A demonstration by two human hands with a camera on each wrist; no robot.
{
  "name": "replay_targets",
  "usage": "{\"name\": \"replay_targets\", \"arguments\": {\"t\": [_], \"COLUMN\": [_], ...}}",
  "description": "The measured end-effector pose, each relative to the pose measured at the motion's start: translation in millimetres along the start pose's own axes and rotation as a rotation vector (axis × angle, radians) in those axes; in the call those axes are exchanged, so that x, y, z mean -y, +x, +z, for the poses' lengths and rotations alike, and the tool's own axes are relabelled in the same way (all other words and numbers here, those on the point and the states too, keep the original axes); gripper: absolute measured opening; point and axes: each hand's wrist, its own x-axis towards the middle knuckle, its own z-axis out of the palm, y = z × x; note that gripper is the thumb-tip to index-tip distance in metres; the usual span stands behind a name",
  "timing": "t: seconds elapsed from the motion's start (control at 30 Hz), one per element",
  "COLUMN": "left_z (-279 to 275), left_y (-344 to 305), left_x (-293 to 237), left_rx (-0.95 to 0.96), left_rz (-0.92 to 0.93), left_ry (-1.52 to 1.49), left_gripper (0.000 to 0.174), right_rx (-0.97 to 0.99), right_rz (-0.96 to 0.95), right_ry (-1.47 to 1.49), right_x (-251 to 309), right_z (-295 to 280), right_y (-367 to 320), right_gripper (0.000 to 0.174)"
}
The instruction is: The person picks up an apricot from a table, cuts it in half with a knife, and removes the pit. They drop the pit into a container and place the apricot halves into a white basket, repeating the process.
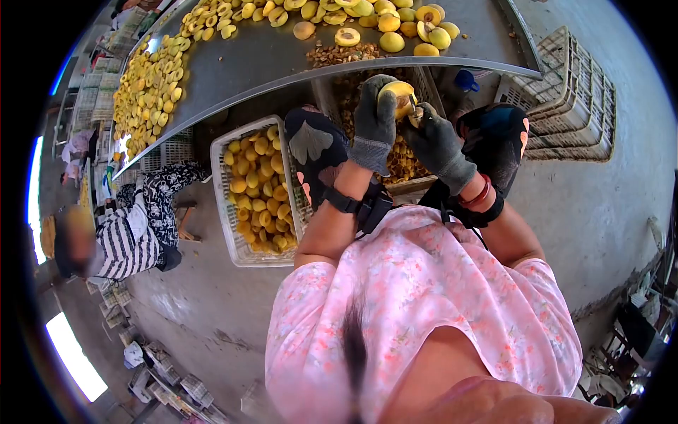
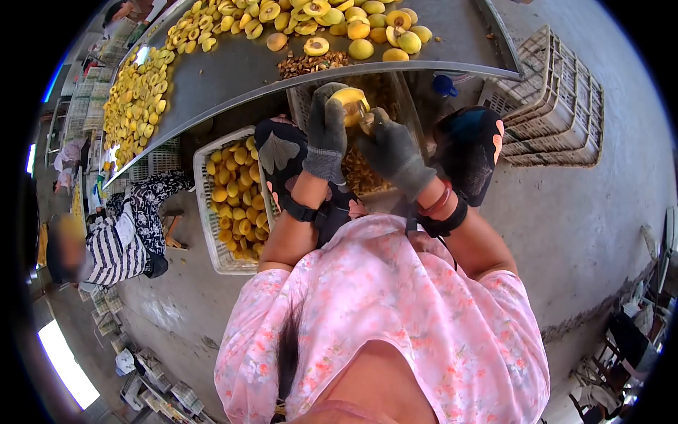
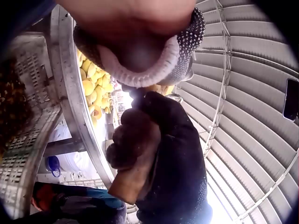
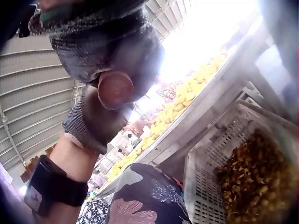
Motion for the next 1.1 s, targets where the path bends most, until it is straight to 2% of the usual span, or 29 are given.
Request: {"name": "replay_targets", "arguments": {"t": [0.1, 0.2, 0.3, 0.4, 0.5, 0.6, 0.7, 0.8, 1.0, 1.1], "left_z": [5, 4, 2, 1, 0, -1, -1, -5, -7, -6], "left_y": [-7, -8, -9, -7, -8, -12, -14, -16, -18, -17], "left_x": [0, -10, -12, -15, -15, -19, -20, -22, -16, -17], "left_rx": [-0.047, -0.056, -0.054, -0.085, -0.099, -0.084, -0.092, -0.070, -0.054, -0.056], "left_rz": [0.007, 0.042, 0.062, 0.168, 0.211, 0.130, 0.133, 0.146, 0.132, 0.116], "left_ry": [-0.071, 0.008, 0.037, 0.098, 0.138, 0.110, 0.143, 0.148, 0.179, 0.075], "left_gripper": [0.046, 0.046, 0.044, 0.042, 0.041, 0.041, 0.043, 0.041, 0.044, 0.047], "right_rx": [-0.019, 0.020, 0.102, 0.084, 0.078, 0.108, 0.057, 0.090, 0.091, 0.023], "right_rz": [-0.029, 0.034, -0.005, -0.058, -0.017, -0.044, -0.077, -0.114, -0.061, -0.026], "right_ry": [0.040, 0.034, 0.053, 0.089, 0.144, 0.065, 0.027, 0.119, 0.071, 0.157], "right_x": [3, 3, 4, 5, -4, 2, 6, 6, 4, -1], "right_z": [1, 2, -2, 2, 10, 6, 9, 9, 11, 19], "right_y": [-4, -5, -3, -1, -3, -4, -3, -3, -4, -6], "right_gripper": [0.025, 0.024, 0.025, 0.021, 0.019, 0.018, 0.019, 0.021, 0.026, 0.024]}}
